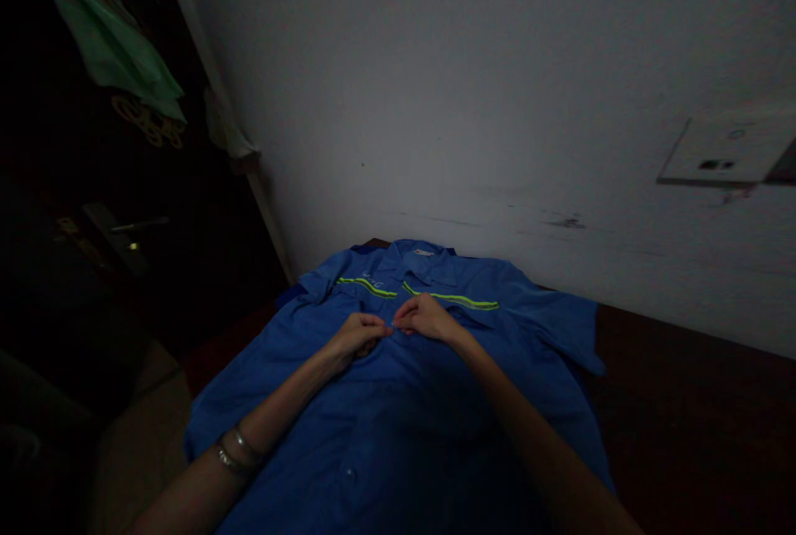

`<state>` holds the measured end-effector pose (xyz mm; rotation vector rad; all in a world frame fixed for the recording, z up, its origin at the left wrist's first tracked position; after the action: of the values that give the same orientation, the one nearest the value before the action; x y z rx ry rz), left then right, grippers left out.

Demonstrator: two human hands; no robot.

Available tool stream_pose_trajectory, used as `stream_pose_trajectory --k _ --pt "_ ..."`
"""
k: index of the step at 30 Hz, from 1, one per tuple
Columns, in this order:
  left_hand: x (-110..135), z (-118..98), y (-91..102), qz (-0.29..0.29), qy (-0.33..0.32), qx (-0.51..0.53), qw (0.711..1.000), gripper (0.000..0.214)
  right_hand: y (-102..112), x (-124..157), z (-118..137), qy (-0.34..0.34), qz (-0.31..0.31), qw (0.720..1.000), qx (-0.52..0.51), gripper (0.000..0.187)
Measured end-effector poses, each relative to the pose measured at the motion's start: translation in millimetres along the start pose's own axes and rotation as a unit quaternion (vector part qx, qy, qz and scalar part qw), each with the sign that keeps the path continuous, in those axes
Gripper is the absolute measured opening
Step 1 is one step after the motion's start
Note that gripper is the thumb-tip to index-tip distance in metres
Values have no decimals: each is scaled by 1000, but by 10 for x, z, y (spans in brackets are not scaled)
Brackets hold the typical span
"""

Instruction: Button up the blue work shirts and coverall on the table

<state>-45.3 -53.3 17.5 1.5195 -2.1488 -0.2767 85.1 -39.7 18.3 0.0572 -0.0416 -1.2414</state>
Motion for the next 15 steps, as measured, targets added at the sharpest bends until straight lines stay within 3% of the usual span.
stream_pose_trajectory --k 15 --pt "9 25 54 -84 -13 101 991 29 34 26 112 57 -44 996 56 8"
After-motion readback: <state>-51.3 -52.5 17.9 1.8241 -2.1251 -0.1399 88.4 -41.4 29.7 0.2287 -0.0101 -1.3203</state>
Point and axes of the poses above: each hand's wrist, its own x-axis away from the middle knuckle, its own y-axis out of the back of the hand, z = x × y, the point moved 7 cm from there along -x, towards the middle knuckle, and after that the axes turned 5 degrees about -x, right-handed, at the moved point
